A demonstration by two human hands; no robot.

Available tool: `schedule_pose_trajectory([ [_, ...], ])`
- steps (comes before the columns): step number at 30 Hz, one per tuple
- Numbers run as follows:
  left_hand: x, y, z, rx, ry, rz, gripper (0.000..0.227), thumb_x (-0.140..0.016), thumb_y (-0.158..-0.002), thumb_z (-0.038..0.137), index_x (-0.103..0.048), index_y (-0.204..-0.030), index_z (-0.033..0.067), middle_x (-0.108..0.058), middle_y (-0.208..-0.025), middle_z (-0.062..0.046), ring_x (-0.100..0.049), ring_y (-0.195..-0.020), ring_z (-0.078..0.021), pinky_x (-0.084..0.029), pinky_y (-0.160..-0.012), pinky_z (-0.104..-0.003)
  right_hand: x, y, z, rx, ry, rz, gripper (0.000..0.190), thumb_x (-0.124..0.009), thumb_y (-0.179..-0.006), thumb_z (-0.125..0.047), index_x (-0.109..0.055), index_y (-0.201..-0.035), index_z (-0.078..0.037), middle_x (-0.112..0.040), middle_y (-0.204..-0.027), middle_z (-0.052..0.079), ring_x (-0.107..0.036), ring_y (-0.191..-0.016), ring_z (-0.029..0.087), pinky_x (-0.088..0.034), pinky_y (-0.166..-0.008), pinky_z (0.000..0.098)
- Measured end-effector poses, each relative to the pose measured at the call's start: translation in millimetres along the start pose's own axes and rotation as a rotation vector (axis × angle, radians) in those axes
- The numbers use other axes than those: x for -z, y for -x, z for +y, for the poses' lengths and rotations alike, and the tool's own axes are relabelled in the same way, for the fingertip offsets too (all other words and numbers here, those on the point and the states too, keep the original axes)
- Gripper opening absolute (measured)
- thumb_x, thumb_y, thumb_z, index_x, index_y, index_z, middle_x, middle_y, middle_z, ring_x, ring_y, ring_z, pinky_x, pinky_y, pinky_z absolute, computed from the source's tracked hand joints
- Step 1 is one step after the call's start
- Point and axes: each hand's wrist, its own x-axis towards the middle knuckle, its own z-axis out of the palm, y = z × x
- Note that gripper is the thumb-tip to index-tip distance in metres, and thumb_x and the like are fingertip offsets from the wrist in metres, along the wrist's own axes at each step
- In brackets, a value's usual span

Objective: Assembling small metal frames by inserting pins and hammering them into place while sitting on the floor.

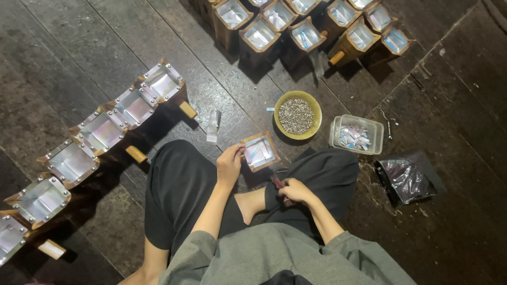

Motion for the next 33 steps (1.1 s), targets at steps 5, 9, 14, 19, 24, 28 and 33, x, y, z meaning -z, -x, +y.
schedule_pose_trajectory([
  [5,-5,8,-15,-0.049,-0.032,0.007,0.022,-0.074,-0.084,-0.007,-0.078,-0.098,0.0091,-0.079,-0.092,-0.005,-0.076,-0.092,-0.024,-0.06,-0.084,-0.033,13,85,-37,-0.022,-0.297,-0.187,0.058,-0.058,-0.073,0.002,-0.05,-0.131,0.004,-0.062,-0.078,0.022,-0.073,-0.052,0.027,-0.058,-0.042,0.0288],
  [9,-4,5,-11,-0.119,-0.065,0.046,0.02,-0.075,-0.084,-0.005,-0.078,-0.094,0.0124,-0.077,-0.087,0.0,-0.075,-0.085,-0.0199,-0.06,-0.079,-0.029,20,148,-69,0.287,-0.333,-0.225,0.05,-0.066,-0.08,0.007,-0.05,-0.125,-0.007,-0.071,-0.076,0.023,-0.076,-0.054,0.026,-0.058,-0.042,0.028],
  [14,-4,4,-7,-0.181,-0.135,0.072,0.015,-0.077,-0.086,0.0,-0.078,-0.092,0.0146,-0.076,-0.086,0.002,-0.075,-0.083,-0.0177,-0.061,-0.076,-0.027,20,192,-124,0.855,-0.202,0.239,0.051,-0.078,-0.079,0.002,-0.059,-0.125,-0.005,-0.073,-0.07,0.018,-0.072,-0.041,0.02,-0.056,-0.033,0.0259],
  [19,-4,5,-11,-0.214,-0.165,0.064,0.012,-0.07,-0.092,0.007,-0.077,-0.093,0.0162,-0.075,-0.086,0.002,-0.074,-0.085,-0.0174,-0.061,-0.077,-0.028,5,161,-139,1.084,0.082,0.605,0.045,-0.073,-0.088,-0.005,-0.066,-0.131,0.0,-0.076,-0.093,0.023,-0.077,-0.085,0.037,-0.063,-0.067,0.0412],
  [24,-1,0,-2,-0.247,-0.178,0.064,0.018,-0.072,-0.087,-0.004,-0.077,-0.092,0.0129,-0.075,-0.085,-0.002,-0.075,-0.084,-0.0213,-0.061,-0.075,-0.03,1,145,-133,0.963,0.087,0.566,0.047,-0.068,-0.087,-0.003,-0.062,-0.134,0.002,-0.073,-0.09,0.029,-0.075,-0.087,0.042,-0.062,-0.067,0.0465],
  [28,-5,5,-13,-0.22,-0.173,0.052,0.012,-0.071,-0.09,0.005,-0.076,-0.092,0.0155,-0.075,-0.087,0.001,-0.075,-0.085,-0.0182,-0.061,-0.077,-0.028,0,166,-137,1.083,-0.005,0.663,0.045,-0.073,-0.087,-0.004,-0.066,-0.131,0.0,-0.077,-0.103,0.022,-0.076,-0.096,0.035,-0.062,-0.079,0.0384],
  [33,-4,4,-12,-0.25,-0.187,0.059,0.015,-0.073,-0.085,0.0,-0.077,-0.094,0.012,-0.075,-0.088,-0.003,-0.074,-0.086,-0.022,-0.061,-0.077,-0.03,-8,141,-126,0.972,0.059,0.578,0.051,-0.069,-0.085,-0.002,-0.062,-0.135,0.001,-0.074,-0.107,0.027,-0.073,-0.101,0.04,-0.061,-0.082,0.046],
])
